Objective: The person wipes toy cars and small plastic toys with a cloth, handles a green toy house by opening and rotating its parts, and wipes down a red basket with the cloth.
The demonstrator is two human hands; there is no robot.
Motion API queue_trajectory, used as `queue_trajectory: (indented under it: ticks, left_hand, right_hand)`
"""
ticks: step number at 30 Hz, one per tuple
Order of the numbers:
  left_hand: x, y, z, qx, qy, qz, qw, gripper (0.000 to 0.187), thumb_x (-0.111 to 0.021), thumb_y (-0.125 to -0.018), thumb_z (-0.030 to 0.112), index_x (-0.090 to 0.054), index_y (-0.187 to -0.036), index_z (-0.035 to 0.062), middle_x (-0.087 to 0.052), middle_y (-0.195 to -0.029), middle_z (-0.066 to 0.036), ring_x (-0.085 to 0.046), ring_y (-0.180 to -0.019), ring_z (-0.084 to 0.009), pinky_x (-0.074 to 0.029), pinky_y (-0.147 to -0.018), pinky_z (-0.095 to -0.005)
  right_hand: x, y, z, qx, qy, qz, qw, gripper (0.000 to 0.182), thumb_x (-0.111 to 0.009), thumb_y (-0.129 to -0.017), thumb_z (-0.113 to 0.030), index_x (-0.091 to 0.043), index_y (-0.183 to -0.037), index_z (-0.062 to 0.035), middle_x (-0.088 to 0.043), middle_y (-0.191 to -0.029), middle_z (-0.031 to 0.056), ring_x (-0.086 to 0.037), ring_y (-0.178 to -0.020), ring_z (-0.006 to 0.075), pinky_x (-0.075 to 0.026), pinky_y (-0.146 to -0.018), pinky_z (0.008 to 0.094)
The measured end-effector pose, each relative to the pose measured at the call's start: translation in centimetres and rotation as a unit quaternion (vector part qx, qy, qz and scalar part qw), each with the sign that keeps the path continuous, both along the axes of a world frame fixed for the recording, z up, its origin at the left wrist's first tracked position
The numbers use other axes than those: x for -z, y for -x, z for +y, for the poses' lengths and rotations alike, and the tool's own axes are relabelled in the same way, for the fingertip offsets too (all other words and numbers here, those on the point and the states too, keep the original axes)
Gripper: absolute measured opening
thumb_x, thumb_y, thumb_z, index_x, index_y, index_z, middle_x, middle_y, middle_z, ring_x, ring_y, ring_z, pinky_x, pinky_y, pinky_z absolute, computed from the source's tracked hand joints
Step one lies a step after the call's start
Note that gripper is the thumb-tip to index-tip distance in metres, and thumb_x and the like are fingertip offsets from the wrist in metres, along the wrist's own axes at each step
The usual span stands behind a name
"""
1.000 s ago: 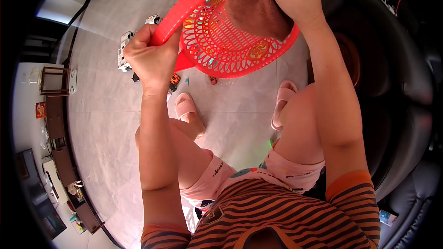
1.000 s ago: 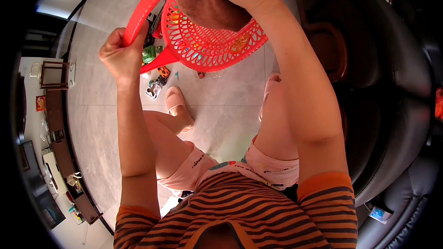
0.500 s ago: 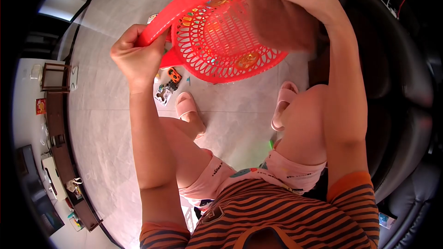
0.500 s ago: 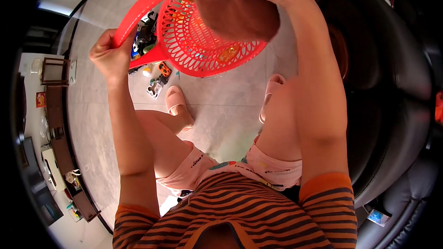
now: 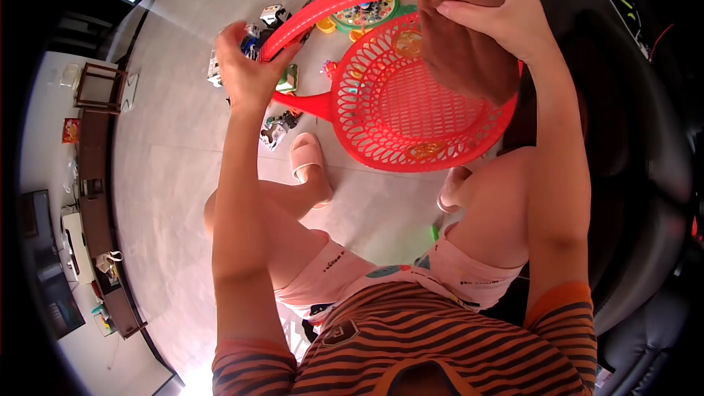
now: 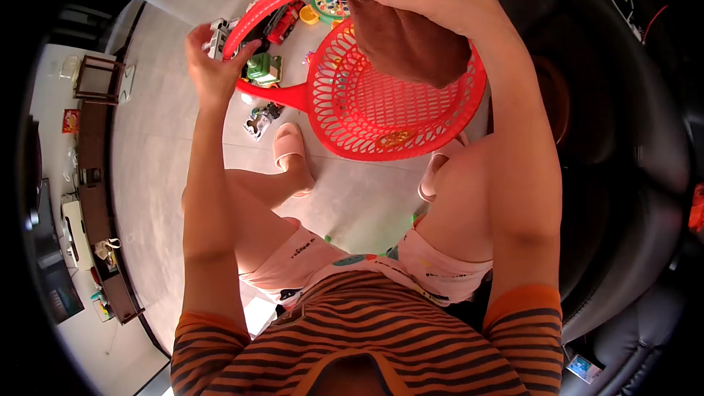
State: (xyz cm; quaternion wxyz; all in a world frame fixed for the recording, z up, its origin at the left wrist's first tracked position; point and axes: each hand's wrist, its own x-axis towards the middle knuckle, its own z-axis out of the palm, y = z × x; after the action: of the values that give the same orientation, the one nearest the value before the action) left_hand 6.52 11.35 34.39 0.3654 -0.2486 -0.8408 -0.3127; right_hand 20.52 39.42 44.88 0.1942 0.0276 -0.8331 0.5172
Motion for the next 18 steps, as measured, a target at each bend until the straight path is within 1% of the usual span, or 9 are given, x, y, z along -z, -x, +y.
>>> queue_trajectory:
  ticks: [3, 4, 5, 6, 7, 10, 11, 16, 18]
  left_hand:
    - [1.9, -1.8, -1.3, -0.134, 0.001, -0.124, 0.983, 0.057, -0.087, -0.055, 0.036, -0.05, -0.081, 0.0012, -0.053, -0.076, -0.008, -0.051, -0.065, -0.0212, -0.044, -0.063, -0.0337]
    - [3.5, -2.8, -1.5, -0.121, -0.021, -0.172, 0.977, 0.056, -0.084, -0.057, 0.038, -0.04, -0.071, 0.0061, -0.044, -0.063, -0.004, -0.043, -0.054, -0.0225, -0.038, -0.051, -0.0385]
    - [5.6, -3.1, -1.8, -0.123, -0.032, -0.2, 0.971, 0.054, -0.084, -0.058, 0.038, -0.042, -0.071, 0.0057, -0.041, -0.058, -0.003, -0.041, -0.049, -0.0205, -0.037, -0.048, -0.0364]
    - [7.5, -3.5, -2.1, -0.078, -0.067, -0.201, 0.974, 0.052, -0.083, -0.061, 0.036, -0.042, -0.064, 0.0054, -0.041, -0.055, -0.004, -0.04, -0.047, -0.0179, -0.036, -0.046, -0.035]
    - [9.7, -3.7, -2.4, -0.054, -0.066, -0.27, 0.959, 0.048, -0.081, -0.065, 0.033, -0.045, -0.058, 0.0036, -0.046, -0.051, -0.005, -0.043, -0.045, -0.0162, -0.036, -0.045, -0.0334]
    - [13.1, -5.0, -1.9, 0.135, 0.121, -0.388, 0.904, 0.033, -0.08, -0.066, 0.029, -0.058, -0.065, 0.0036, -0.058, -0.058, -0.007, -0.054, -0.052, -0.0171, -0.045, -0.053, -0.0317]
    - [13.2, -5.5, -1.1, 0.169, 0.145, -0.447, 0.866, 0.029, -0.079, -0.069, 0.023, -0.06, -0.07, 0.0009, -0.06, -0.065, -0.005, -0.057, -0.061, -0.0122, -0.046, -0.056, -0.0271]
    - [17.2, -4.5, 3.2, 0.18, 0.243, -0.363, 0.881, 0.023, -0.075, -0.068, 0.022, -0.064, -0.078, 0.0041, -0.065, -0.079, -0.01, -0.063, -0.074, -0.0238, -0.05, -0.067, -0.0352]
    - [19.0, -3.9, 4.8, 0.173, 0.286, -0.364, 0.869, 0.023, -0.073, -0.068, 0.023, -0.065, -0.081, 0.006, -0.065, -0.084, -0.01, -0.063, -0.079, -0.0267, -0.05, -0.071, -0.0378]
  right_hand:
    - [0.2, -0.9, -0.2, -0.002, 0.016, -0.002, 1.0, 0.039, -0.078, -0.06, -0.009, -0.061, -0.094, 0.0006, -0.064, -0.089, 0.0061, -0.06, -0.085, 0.0132, -0.047, -0.08, 0.0277]
    - [1.1, -1.4, -0.1, -0.005, 0.017, 0.002, 1.0, 0.039, -0.078, -0.059, -0.008, -0.062, -0.094, 0.0005, -0.064, -0.089, 0.0062, -0.06, -0.084, 0.0132, -0.047, -0.08, 0.0278]
    - [1.5, -1.6, 0.0, -0.008, 0.016, 0.006, 1.0, 0.04, -0.078, -0.059, -0.008, -0.062, -0.094, 0.0004, -0.064, -0.089, 0.0063, -0.06, -0.084, 0.0133, -0.047, -0.08, 0.0279]
    - [1.8, -1.8, 0.2, -0.011, 0.015, 0.009, 1.0, 0.04, -0.078, -0.059, -0.008, -0.062, -0.094, 0.0003, -0.064, -0.089, 0.0064, -0.06, -0.084, 0.0133, -0.047, -0.08, 0.0281]
    - [2.4, -1.7, 0.5, -0.018, 0.013, 0.03, 0.999, 0.04, -0.078, -0.059, -0.008, -0.062, -0.095, 0.0002, -0.064, -0.089, 0.0065, -0.06, -0.084, 0.0131, -0.047, -0.08, 0.0281]
    - [3.4, -1.2, 0.8, -0.03, 0.004, 0.078, 0.996, 0.041, -0.078, -0.059, -0.008, -0.062, -0.095, -0.0001, -0.064, -0.089, 0.0066, -0.06, -0.084, 0.0127, -0.047, -0.081, 0.0282]
    - [3.4, -1.1, 0.7, -0.027, -0.002, 0.082, 0.996, 0.04, -0.078, -0.059, -0.008, -0.061, -0.095, -0.0001, -0.064, -0.089, 0.0066, -0.06, -0.084, 0.0125, -0.047, -0.081, 0.0283]
    - [2.7, -1.0, 0.3, -0.044, 0.0, 0.098, 0.994, 0.04, -0.078, -0.06, -0.01, -0.061, -0.095, -0.0003, -0.064, -0.089, 0.0064, -0.06, -0.083, 0.0121, -0.047, -0.081, 0.028]
    - [2.5, -0.8, 0.1, -0.053, -0.001, 0.112, 0.992, 0.04, -0.079, -0.06, -0.011, -0.061, -0.094, -0.0002, -0.065, -0.089, 0.0064, -0.06, -0.082, 0.0119, -0.047, -0.08, 0.0278]
